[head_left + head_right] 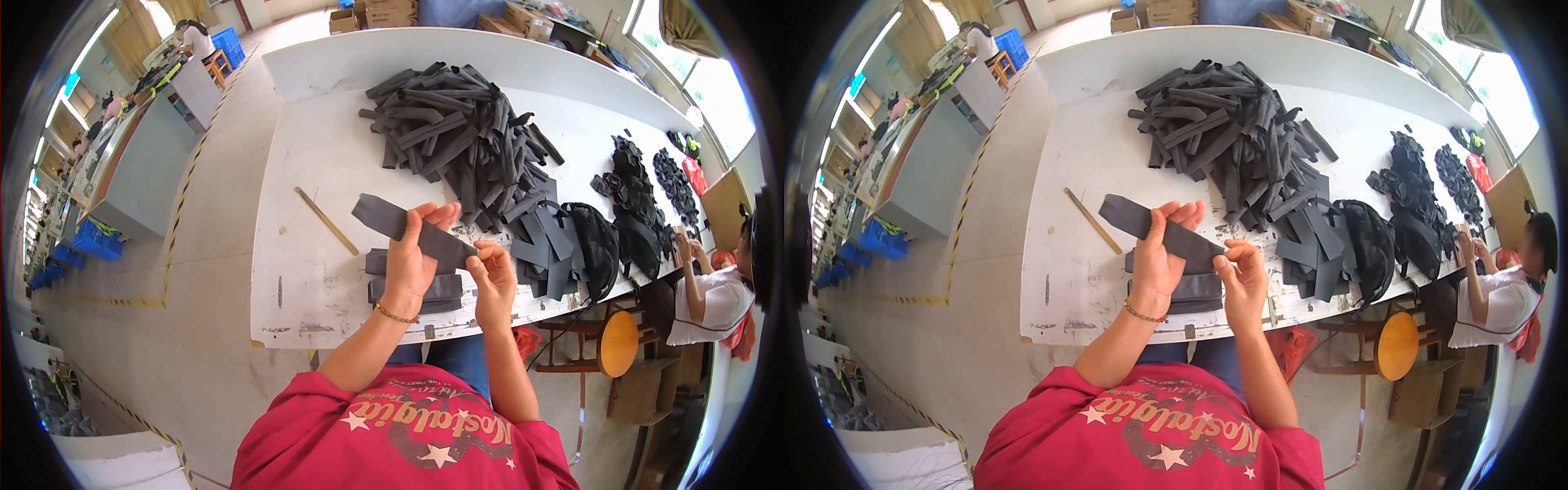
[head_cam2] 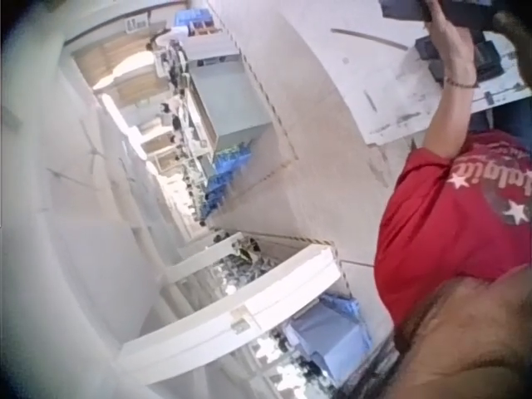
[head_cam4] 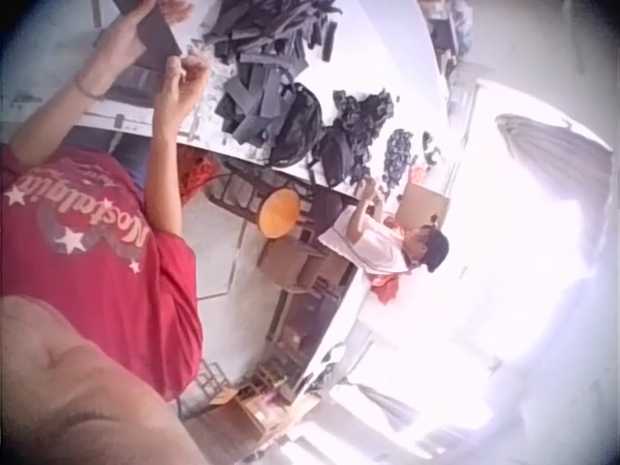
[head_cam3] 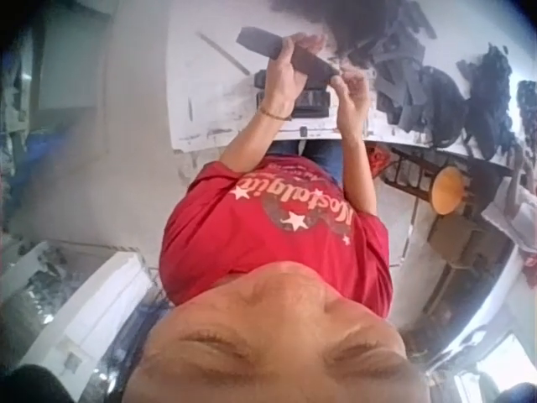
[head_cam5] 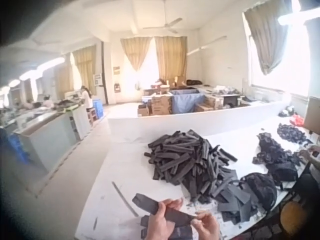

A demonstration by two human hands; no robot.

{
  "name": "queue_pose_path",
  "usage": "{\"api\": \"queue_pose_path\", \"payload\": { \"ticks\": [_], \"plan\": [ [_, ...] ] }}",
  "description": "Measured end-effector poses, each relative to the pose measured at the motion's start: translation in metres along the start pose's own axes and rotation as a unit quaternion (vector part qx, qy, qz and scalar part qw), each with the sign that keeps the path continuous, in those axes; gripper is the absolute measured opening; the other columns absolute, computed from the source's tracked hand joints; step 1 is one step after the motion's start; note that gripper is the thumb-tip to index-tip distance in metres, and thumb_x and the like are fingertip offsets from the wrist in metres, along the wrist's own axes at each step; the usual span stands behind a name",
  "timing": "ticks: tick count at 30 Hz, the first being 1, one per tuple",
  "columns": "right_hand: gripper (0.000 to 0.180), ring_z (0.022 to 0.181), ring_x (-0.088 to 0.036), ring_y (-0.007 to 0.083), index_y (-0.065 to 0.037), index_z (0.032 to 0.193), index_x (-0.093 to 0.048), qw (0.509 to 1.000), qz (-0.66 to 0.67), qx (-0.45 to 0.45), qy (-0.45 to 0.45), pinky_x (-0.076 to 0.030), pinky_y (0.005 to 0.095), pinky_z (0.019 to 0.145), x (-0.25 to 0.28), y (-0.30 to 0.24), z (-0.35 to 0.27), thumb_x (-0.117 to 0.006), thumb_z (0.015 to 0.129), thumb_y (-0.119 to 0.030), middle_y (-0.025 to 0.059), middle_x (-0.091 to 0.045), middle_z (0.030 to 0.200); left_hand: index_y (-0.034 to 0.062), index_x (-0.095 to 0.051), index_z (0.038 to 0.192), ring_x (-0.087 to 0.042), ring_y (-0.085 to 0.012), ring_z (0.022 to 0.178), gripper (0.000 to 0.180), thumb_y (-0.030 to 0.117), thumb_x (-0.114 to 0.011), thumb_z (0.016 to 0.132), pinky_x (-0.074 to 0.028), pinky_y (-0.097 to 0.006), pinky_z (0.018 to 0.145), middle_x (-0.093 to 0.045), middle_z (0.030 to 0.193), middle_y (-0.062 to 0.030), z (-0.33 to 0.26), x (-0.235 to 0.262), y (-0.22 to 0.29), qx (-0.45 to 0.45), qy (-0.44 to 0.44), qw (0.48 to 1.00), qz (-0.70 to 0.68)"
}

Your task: The person is assembling or sorting gray foam components at a workbench in a manufacturing environment.

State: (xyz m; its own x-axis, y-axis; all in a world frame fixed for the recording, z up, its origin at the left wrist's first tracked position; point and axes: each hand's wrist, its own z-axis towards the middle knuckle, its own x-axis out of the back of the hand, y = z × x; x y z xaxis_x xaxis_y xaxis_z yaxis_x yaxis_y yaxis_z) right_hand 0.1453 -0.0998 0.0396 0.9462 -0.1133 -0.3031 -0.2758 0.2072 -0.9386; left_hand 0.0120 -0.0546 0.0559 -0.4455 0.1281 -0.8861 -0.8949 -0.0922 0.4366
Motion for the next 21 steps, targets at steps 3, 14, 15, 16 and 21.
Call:
{"api": "queue_pose_path", "payload": {
  "ticks": [3,14,15,16,21],
  "plan": [
    [0.028,0.084,-0.057,0.0105,0.001,0.103,-0.060,0.988,0.044,-0.148,0.001,-0.052,0.0270,0.069,-0.016,-0.034,0.005,-0.054,0.099,-0.026,0.0054,-0.058,0.101,-0.0015,-0.057,0.114,-0.058,-0.0368,0.115,0.039,0.033,-0.054,0.098,-0.037,-0.049,0.111,-0.066,0.110,-0.0191,0.000,0.002,0.004,-0.012,-0.030,0.999,0.021],
    [0.009,0.073,-0.060,0.0292,0.000,0.089,-0.055,0.918,-0.321,0.216,-0.083,-0.047,0.0349,0.065,0.000,-0.004,0.005,-0.064,0.088,-0.001,0.0139,-0.059,0.083,-0.0036,-0.057,0.113,-0.067,-0.0308,0.095,0.033,0.025,-0.060,0.096,-0.054,-0.046,0.090,-0.068,0.098,-0.0153,-0.006,0.035,0.029,0.005,0.129,0.990,0.058],
    [0.009,0.073,-0.060,0.0288,0.000,0.089,-0.055,0.925,-0.328,0.175,-0.074,-0.047,0.0345,0.066,0.001,-0.002,0.005,-0.064,0.088,-0.001,0.0140,-0.060,0.083,-0.0036,-0.057,0.113,-0.067,-0.0308,0.095,0.033,0.025,-0.060,0.096,-0.054,-0.046,0.090,-0.068,0.098,-0.0153,-0.007,0.036,0.030,0.004,0.134,0.989,0.059],
    [0.009,0.073,-0.060,0.0284,0.000,0.089,-0.055,0.930,-0.335,0.134,-0.065,-0.048,0.0342,0.066,0.001,0.001,0.006,-0.064,0.089,-0.002,0.0141,-0.060,0.083,-0.0032,-0.059,0.111,-0.067,-0.0273,0.092,0.031,0.023,-0.062,0.095,-0.055,-0.040,0.085,-0.069,0.097,-0.0142,-0.006,0.038,0.033,0.004,0.138,0.987,0.077],
    [0.010,0.070,-0.048,0.0090,0.001,0.091,-0.058,0.939,-0.326,0.039,-0.104,-0.042,0.0250,0.064,0.010,0.016,0.036,-0.061,0.093,-0.008,0.0022,-0.056,0.074,-0.0010,-0.070,0.096,-0.058,-0.0050,0.072,0.020,0.015,-0.074,0.085,-0.040,-0.016,0.058,-0.066,0.077,-0.0021,-0.008,0.053,0.055,-0.055,0.199,0.907,0.368]
  ]
}}
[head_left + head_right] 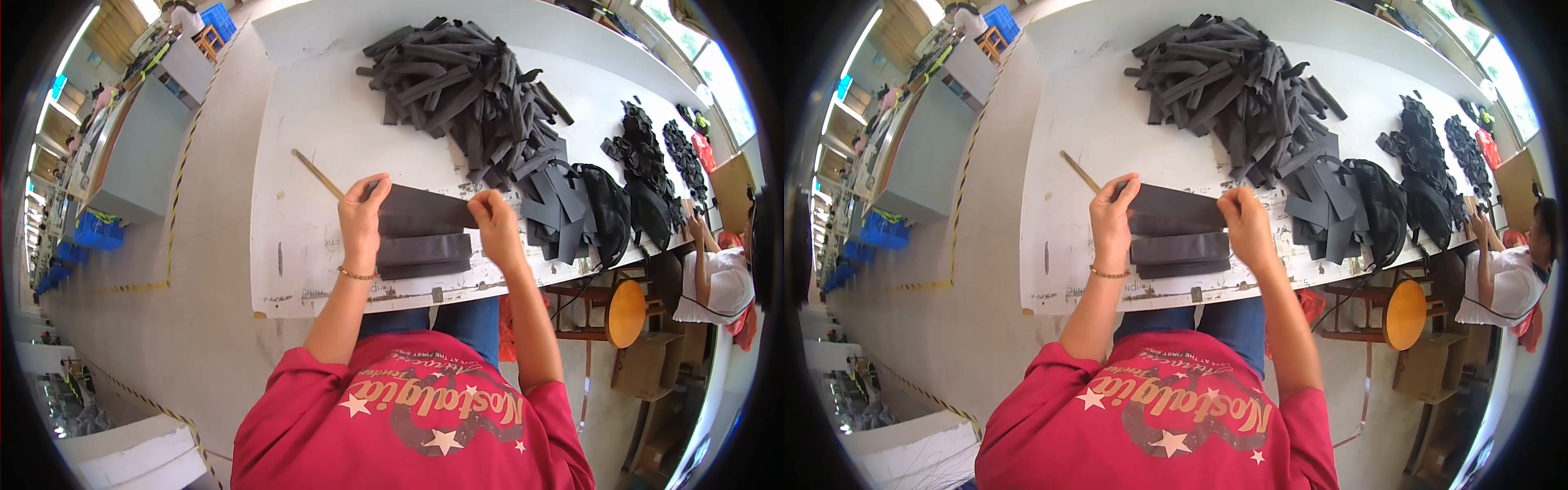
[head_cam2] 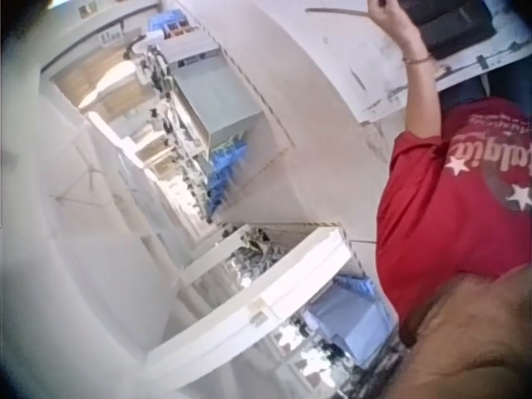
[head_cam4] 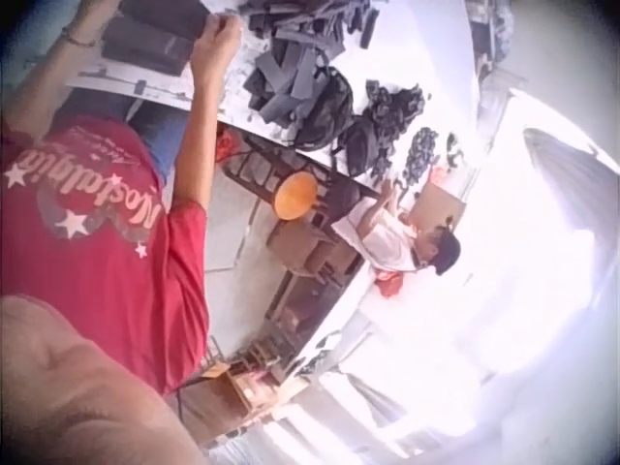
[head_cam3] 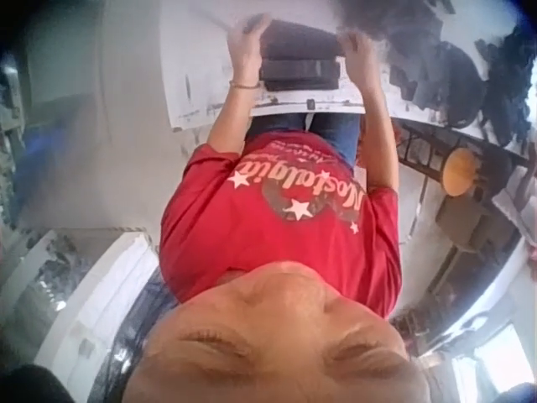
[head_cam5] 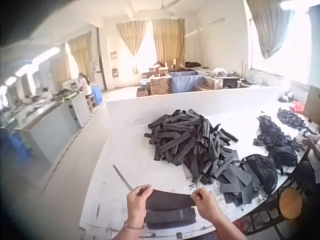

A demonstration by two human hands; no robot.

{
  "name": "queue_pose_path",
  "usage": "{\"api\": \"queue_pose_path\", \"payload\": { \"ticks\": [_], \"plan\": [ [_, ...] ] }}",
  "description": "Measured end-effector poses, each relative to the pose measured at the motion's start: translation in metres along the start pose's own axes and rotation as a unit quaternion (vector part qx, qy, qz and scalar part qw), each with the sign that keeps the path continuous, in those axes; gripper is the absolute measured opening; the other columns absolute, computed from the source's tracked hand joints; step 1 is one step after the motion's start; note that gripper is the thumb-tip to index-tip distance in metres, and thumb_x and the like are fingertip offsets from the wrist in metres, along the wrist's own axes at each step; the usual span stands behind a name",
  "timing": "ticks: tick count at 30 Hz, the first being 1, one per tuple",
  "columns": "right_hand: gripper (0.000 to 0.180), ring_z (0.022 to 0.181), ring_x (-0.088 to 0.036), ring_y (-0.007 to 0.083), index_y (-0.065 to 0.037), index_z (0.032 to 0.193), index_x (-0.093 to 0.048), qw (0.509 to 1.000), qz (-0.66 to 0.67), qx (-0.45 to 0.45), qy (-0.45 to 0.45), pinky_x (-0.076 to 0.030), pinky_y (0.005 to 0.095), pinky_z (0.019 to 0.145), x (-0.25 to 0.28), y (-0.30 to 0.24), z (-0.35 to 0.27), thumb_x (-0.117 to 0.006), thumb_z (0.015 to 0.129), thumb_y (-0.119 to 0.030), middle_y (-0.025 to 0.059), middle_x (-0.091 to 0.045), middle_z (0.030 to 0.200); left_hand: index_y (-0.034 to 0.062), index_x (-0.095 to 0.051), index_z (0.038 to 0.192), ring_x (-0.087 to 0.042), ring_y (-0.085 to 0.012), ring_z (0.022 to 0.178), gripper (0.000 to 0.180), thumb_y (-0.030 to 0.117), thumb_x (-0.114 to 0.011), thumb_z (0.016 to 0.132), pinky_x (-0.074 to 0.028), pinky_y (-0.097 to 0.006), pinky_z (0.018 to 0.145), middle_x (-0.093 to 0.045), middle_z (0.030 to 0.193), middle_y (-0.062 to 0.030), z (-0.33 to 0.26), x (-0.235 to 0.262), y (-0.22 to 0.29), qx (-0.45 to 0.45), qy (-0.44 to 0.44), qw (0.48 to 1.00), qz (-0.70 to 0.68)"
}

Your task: The person is assembling or sorting gray foam components at a workbench in a manufacturing environment.

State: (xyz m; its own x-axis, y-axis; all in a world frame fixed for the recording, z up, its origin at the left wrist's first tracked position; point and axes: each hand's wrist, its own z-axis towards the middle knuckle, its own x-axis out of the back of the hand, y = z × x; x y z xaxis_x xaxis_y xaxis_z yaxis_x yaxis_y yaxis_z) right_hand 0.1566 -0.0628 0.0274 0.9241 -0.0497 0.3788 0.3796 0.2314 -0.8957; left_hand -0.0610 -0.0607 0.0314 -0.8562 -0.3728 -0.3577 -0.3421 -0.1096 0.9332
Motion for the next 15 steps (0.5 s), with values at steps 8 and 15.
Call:
{"api": "queue_pose_path", "payload": {
  "ticks": [8,15],
  "plan": [
    [0.014,0.072,-0.059,0.0263,0.003,0.092,-0.058,0.990,-0.104,0.022,-0.096,-0.046,0.0355,0.067,-0.023,0.044,0.013,-0.063,0.089,-0.011,0.0155,-0.062,0.079,0.0034,-0.072,0.088,-0.055,-0.0087,0.065,0.015,0.008,-0.077,0.076,-0.046,-0.024,0.064,-0.067,0.075,-0.0028,0.007,0.057,-0.045,-0.041,-0.021,0.959,0.280],
    [0.020,0.084,-0.061,0.0381,0.000,0.095,-0.059,0.972,-0.205,0.060,-0.098,-0.050,0.0444,0.072,-0.022,0.037,0.013,-0.067,0.086,-0.016,0.0179,-0.061,0.093,0.0051,-0.071,0.085,-0.060,-0.0174,0.072,0.012,0.008,-0.076,0.074,-0.050,-0.031,0.067,-0.068,0.082,-0.0057,0.027,0.051,-0.037,-0.162,-0.064,0.885,0.432]
  ]
}}
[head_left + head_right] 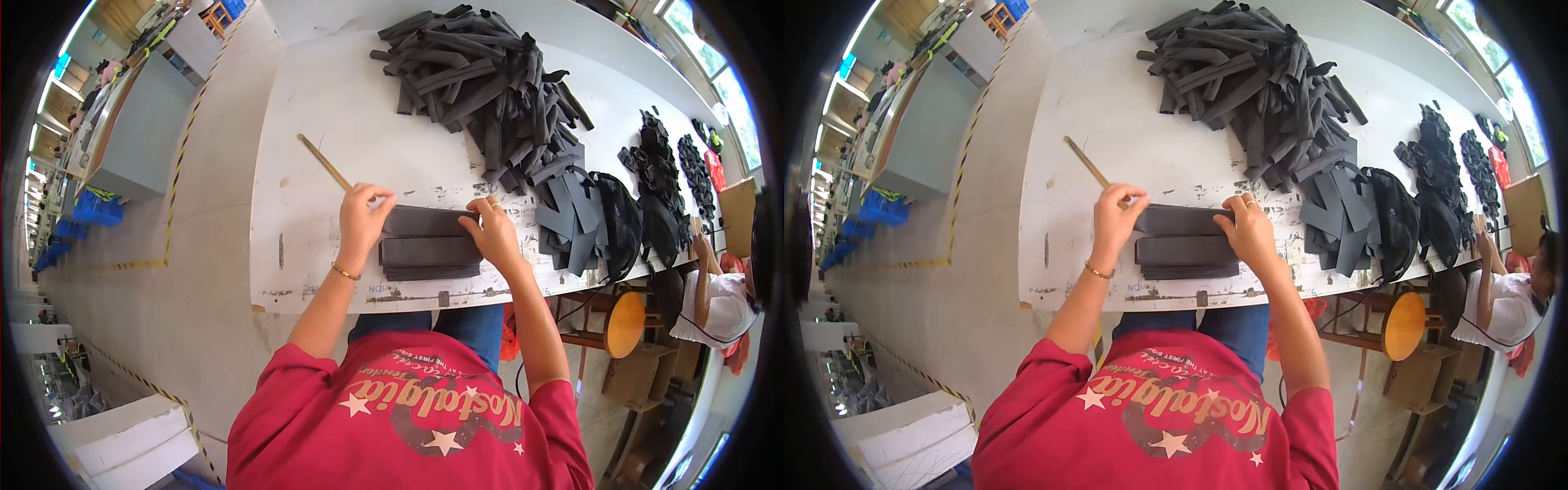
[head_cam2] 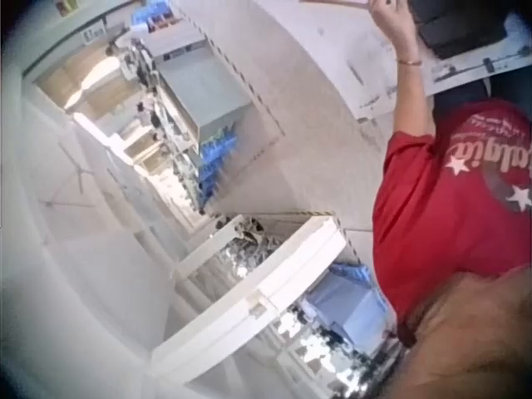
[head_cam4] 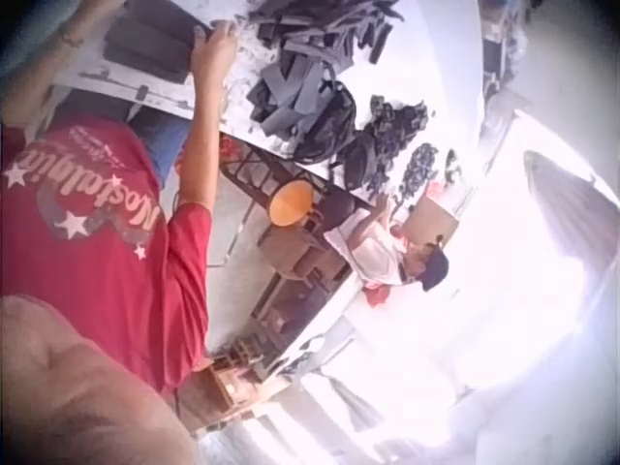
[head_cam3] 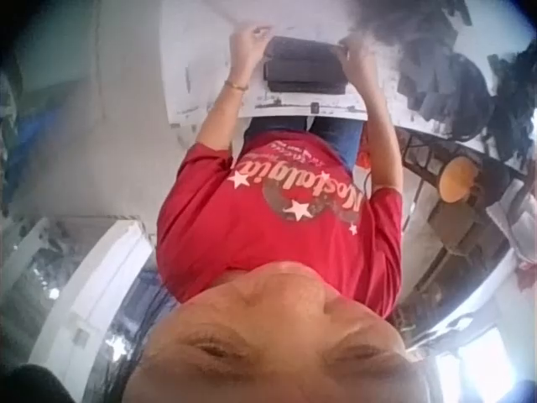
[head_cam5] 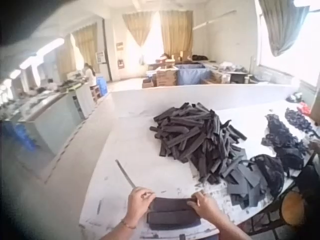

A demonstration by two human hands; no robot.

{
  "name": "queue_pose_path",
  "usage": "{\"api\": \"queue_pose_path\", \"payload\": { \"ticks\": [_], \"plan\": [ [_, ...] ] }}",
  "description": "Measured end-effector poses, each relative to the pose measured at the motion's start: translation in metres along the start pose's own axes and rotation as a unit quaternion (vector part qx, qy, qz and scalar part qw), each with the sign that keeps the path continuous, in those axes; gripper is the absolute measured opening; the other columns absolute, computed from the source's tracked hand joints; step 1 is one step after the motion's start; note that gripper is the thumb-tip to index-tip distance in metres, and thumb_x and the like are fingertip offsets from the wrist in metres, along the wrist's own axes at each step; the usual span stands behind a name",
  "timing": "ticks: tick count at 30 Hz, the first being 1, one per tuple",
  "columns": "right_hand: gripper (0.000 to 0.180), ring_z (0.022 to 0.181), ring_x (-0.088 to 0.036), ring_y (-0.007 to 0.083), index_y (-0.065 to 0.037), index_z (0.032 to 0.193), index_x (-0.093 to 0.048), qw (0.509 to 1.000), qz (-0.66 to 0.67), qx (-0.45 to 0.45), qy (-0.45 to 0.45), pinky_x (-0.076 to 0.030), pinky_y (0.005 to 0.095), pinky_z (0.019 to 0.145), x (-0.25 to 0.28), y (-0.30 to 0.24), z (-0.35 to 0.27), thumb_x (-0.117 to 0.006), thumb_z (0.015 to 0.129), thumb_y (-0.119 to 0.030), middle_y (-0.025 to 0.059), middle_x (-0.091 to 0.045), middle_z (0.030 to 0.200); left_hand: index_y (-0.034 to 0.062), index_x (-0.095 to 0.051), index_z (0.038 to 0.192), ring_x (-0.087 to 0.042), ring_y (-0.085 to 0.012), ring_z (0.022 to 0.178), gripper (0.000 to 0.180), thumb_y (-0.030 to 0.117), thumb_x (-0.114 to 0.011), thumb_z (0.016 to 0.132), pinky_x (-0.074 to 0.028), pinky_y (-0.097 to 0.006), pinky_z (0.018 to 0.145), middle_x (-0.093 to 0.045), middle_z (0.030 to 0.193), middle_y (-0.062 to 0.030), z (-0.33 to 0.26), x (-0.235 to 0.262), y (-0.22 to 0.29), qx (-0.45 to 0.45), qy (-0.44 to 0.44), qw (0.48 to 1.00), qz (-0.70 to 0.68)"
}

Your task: The person is assembling or sorting gray foam components at a workbench in a manufacturing environment.

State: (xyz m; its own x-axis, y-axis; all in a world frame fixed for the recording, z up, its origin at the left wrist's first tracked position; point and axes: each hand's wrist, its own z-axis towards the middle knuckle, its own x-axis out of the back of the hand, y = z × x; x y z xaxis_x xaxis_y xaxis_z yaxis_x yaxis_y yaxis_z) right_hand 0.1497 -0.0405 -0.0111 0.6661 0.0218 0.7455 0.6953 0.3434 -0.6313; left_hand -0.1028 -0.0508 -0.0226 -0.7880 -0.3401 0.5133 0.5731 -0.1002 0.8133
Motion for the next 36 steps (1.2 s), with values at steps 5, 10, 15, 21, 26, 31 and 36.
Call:
{"api": "queue_pose_path", "payload": {
  "ticks": [5,10,15,21,26,31,36],
  "plan": [
    [0.016,0.072,-0.064,0.0322,-0.003,0.098,-0.062,0.995,-0.013,-0.082,0.055,-0.051,0.0385,0.068,0.042,0.037,-0.018,-0.068,0.086,-0.013,0.0157,-0.061,0.094,0.0002,-0.070,0.088,-0.060,-0.0126,0.062,0.011,0.010,-0.069,0.083,-0.047,-0.026,0.058,-0.067,0.072,-0.0056,0.092,-0.040,0.008,0.053,-0.007,0.984,-0.168],
    [0.009,0.079,-0.061,0.0368,-0.002,0.093,-0.060,0.970,-0.128,-0.137,0.157,-0.049,0.0416,0.069,0.095,0.115,-0.048,-0.062,0.088,-0.008,0.0156,-0.060,0.090,-0.0034,-0.069,0.095,-0.059,-0.0100,0.063,0.018,0.012,-0.068,0.087,-0.048,-0.023,0.058,-0.066,0.074,-0.0066,0.189,-0.109,-0.031,0.097,-0.029,0.953,-0.284],
    [0.011,0.085,-0.059,0.0352,-0.002,0.094,-0.061,0.957,-0.184,-0.114,0.193,-0.048,0.0419,0.071,0.106,0.141,-0.033,-0.061,0.089,-0.012,0.0144,-0.059,0.090,-0.0026,-0.070,0.092,-0.068,-0.0235,0.076,0.018,0.011,-0.072,0.081,-0.053,-0.034,0.071,-0.071,0.083,-0.0137,0.239,-0.174,-0.059,0.171,0.129,0.968,-0.131],
    [0.016,0.090,-0.057,0.0269,-0.001,0.091,-0.064,0.873,-0.469,-0.098,0.086,-0.045,0.0363,0.077,0.071,0.159,0.003,-0.060,0.085,-0.016,0.0097,-0.061,0.093,-0.0012,-0.068,0.094,-0.055,-0.0150,0.054,0.018,0.005,-0.074,0.078,-0.043,-0.026,0.046,-0.063,0.073,-0.0076,0.234,-0.202,-0.047,0.229,0.130,0.929,-0.259],
    [0.008,0.087,-0.057,0.0249,-0.006,0.081,-0.063,0.874,-0.472,-0.079,0.078,-0.045,0.0354,0.073,0.058,0.154,0.002,-0.058,0.080,-0.012,0.0078,-0.060,0.087,0.0023,-0.063,0.085,-0.060,-0.0191,0.065,0.014,0.003,-0.075,0.078,-0.049,-0.034,0.058,-0.064,0.077,-0.0065,0.217,-0.148,-0.060,0.447,-0.052,0.736,-0.506],
    [0.009,0.083,-0.058,0.0312,-0.003,0.081,-0.052,0.937,-0.192,-0.035,0.289,-0.048,0.0416,0.074,0.073,0.131,-0.002,-0.061,0.082,-0.001,0.0123,-0.058,0.088,0.0057,-0.061,0.083,-0.060,-0.0187,0.069,0.015,0.007,-0.076,0.082,-0.051,-0.034,0.066,-0.063,0.078,-0.0054,0.164,-0.120,-0.031,0.517,-0.121,0.619,-0.579],
    [0.009,0.079,-0.056,0.0151,0.000,0.099,-0.047,0.915,0.120,-0.063,0.379,-0.045,0.0278,0.071,0.076,0.111,0.017,-0.055,0.094,-0.003,0.0097,-0.058,0.091,0.0061,-0.062,0.085,-0.061,-0.0186,0.071,0.016,0.008,-0.077,0.081,-0.052,-0.035,0.070,-0.064,0.081,-0.0055,0.135,-0.090,-0.001,0.477,-0.146,0.623,-0.603]
  ]
}}
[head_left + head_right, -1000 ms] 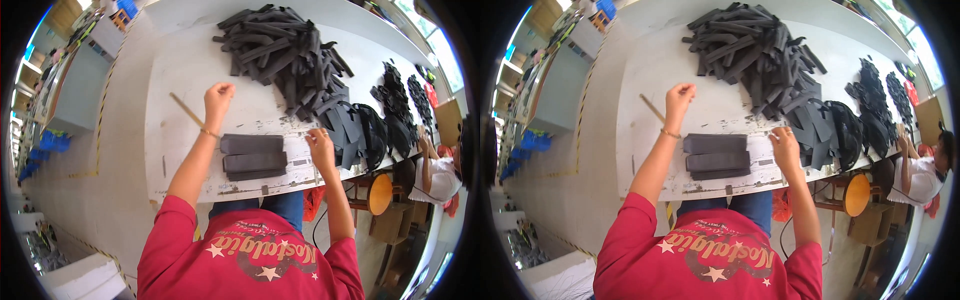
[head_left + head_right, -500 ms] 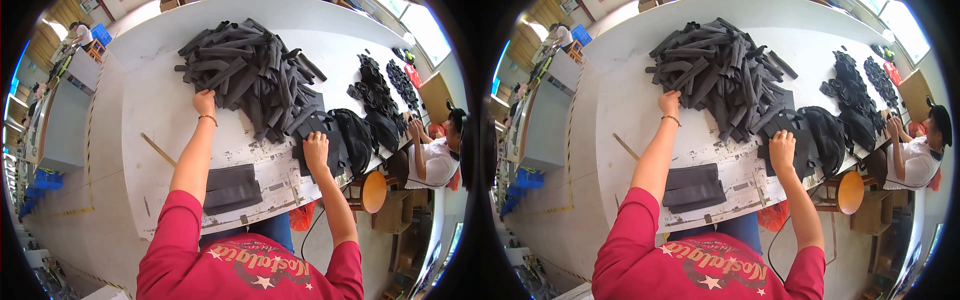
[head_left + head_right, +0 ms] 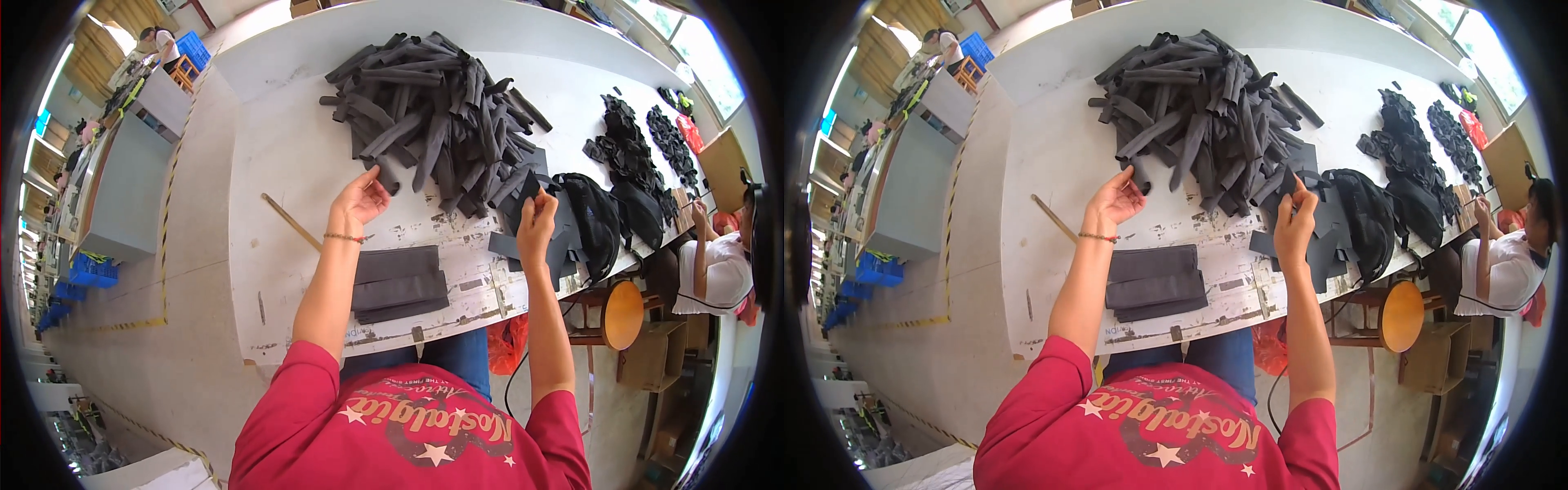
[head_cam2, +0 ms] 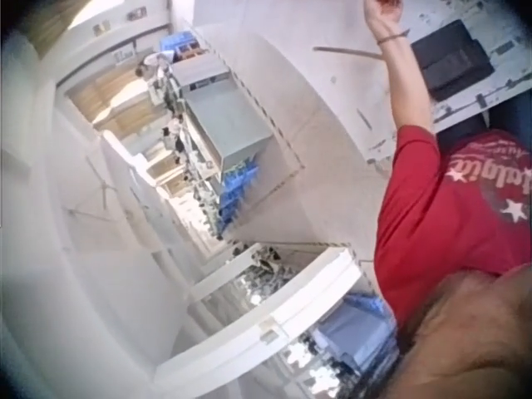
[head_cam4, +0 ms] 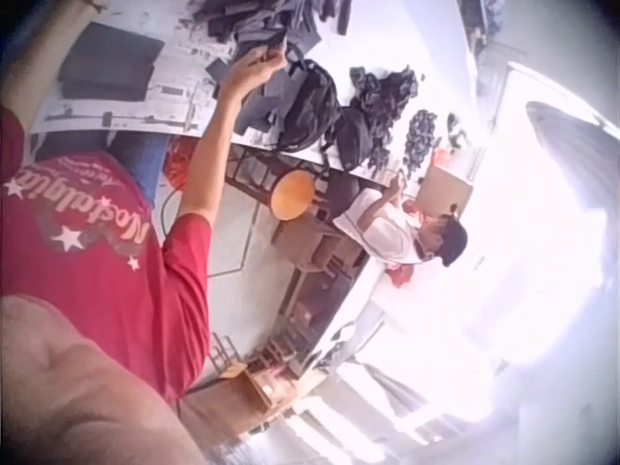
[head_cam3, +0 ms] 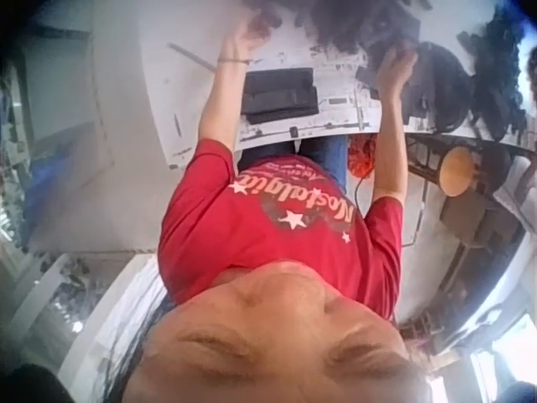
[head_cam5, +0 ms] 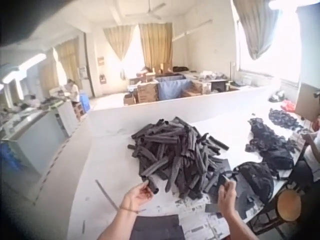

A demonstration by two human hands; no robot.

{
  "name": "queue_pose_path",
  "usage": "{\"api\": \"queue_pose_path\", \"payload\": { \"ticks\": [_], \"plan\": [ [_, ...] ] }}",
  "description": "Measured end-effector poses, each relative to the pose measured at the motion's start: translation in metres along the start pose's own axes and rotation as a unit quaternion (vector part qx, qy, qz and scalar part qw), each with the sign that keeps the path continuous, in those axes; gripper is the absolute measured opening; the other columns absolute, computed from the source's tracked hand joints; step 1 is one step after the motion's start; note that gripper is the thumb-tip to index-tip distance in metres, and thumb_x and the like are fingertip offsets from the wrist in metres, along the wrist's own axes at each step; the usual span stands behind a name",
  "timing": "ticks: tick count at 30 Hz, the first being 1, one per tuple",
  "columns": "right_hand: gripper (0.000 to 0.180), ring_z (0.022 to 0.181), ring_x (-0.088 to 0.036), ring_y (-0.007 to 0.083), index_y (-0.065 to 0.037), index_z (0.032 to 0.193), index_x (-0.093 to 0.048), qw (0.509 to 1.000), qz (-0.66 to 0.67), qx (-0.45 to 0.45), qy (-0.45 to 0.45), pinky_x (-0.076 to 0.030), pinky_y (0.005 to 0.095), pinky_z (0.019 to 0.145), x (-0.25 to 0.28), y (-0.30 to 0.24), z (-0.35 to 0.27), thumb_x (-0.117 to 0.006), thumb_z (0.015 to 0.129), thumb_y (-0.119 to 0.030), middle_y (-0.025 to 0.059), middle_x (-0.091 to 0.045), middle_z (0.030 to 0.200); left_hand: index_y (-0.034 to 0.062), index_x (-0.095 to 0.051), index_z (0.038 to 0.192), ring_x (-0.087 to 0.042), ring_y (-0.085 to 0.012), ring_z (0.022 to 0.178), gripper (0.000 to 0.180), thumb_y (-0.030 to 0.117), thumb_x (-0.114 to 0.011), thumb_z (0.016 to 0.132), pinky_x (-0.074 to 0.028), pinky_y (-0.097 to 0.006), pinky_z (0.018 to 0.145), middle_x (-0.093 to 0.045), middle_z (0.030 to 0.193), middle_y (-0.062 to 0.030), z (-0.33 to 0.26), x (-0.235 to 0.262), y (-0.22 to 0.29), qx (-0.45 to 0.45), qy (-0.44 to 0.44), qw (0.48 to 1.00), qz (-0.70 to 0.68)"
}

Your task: The person is assembling or sorting gray foam components at a workbench in a manufacturing environment.

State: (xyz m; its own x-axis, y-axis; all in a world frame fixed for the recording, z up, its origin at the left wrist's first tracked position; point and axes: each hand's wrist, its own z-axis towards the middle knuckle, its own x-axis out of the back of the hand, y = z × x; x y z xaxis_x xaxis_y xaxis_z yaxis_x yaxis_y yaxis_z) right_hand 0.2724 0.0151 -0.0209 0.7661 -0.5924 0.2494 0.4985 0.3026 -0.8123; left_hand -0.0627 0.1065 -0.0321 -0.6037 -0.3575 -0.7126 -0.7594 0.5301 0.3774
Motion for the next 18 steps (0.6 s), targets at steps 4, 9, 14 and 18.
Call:
{"api": "queue_pose_path", "payload": {
  "ticks": [4,9,14,18],
  "plan": [
    [0.010,0.071,-0.040,0.0083,-0.001,0.099,-0.046,0.990,0.113,-0.017,-0.083,-0.040,0.0234,0.066,-0.015,-0.036,0.013,-0.054,0.097,-0.007,0.0005,-0.046,0.082,0.0066,-0.065,0.090,-0.067,-0.0222,0.086,0.013,0.015,-0.073,0.085,-0.053,-0.039,0.079,-0.070,0.092,-0.0087,-0.043,-0.021,-0.012,-0.100,-0.058,0.990,0.080],
    [0.033,0.079,-0.048,0.0266,-0.001,0.089,-0.046,0.959,-0.035,0.086,-0.267,-0.042,0.0323,0.075,-0.012,-0.091,-0.020,-0.076,0.077,-0.008,0.0115,-0.047,0.087,-0.0035,-0.060,0.097,-0.068,-0.0278,0.093,0.015,0.007,-0.068,0.088,-0.060,-0.040,0.083,-0.069,0.093,-0.0166,-0.062,-0.014,-0.020,-0.154,-0.080,0.983,0.057],
    [0.036,0.093,-0.055,0.0319,-0.002,0.088,-0.055,0.954,-0.032,0.072,-0.289,-0.045,0.0386,0.081,-0.003,-0.111,-0.055,-0.083,0.067,-0.011,0.0124,-0.057,0.098,-0.0060,-0.058,0.098,-0.068,-0.0270,0.088,0.019,0.004,-0.070,0.086,-0.060,-0.042,0.083,-0.067,0.093,-0.0169,-0.078,-0.017,-0.032,-0.108,-0.068,0.992,-0.021],
    [0.036,0.090,-0.058,0.0269,-0.002,0.090,-0.060,0.962,-0.021,0.091,-0.257,-0.047,0.0337,0.080,-0.005,-0.133,-0.065,-0.084,0.063,-0.008,0.0108,-0.058,0.097,-0.0041,-0.058,0.094,-0.067,-0.0267,0.095,0.016,0.001,-0.070,0.085,-0.059,-0.044,0.088,-0.065,0.096,-0.0167,-0.089,-0.025,-0.045,-0.082,-0.106,0.989,-0.066]
  ]
}}
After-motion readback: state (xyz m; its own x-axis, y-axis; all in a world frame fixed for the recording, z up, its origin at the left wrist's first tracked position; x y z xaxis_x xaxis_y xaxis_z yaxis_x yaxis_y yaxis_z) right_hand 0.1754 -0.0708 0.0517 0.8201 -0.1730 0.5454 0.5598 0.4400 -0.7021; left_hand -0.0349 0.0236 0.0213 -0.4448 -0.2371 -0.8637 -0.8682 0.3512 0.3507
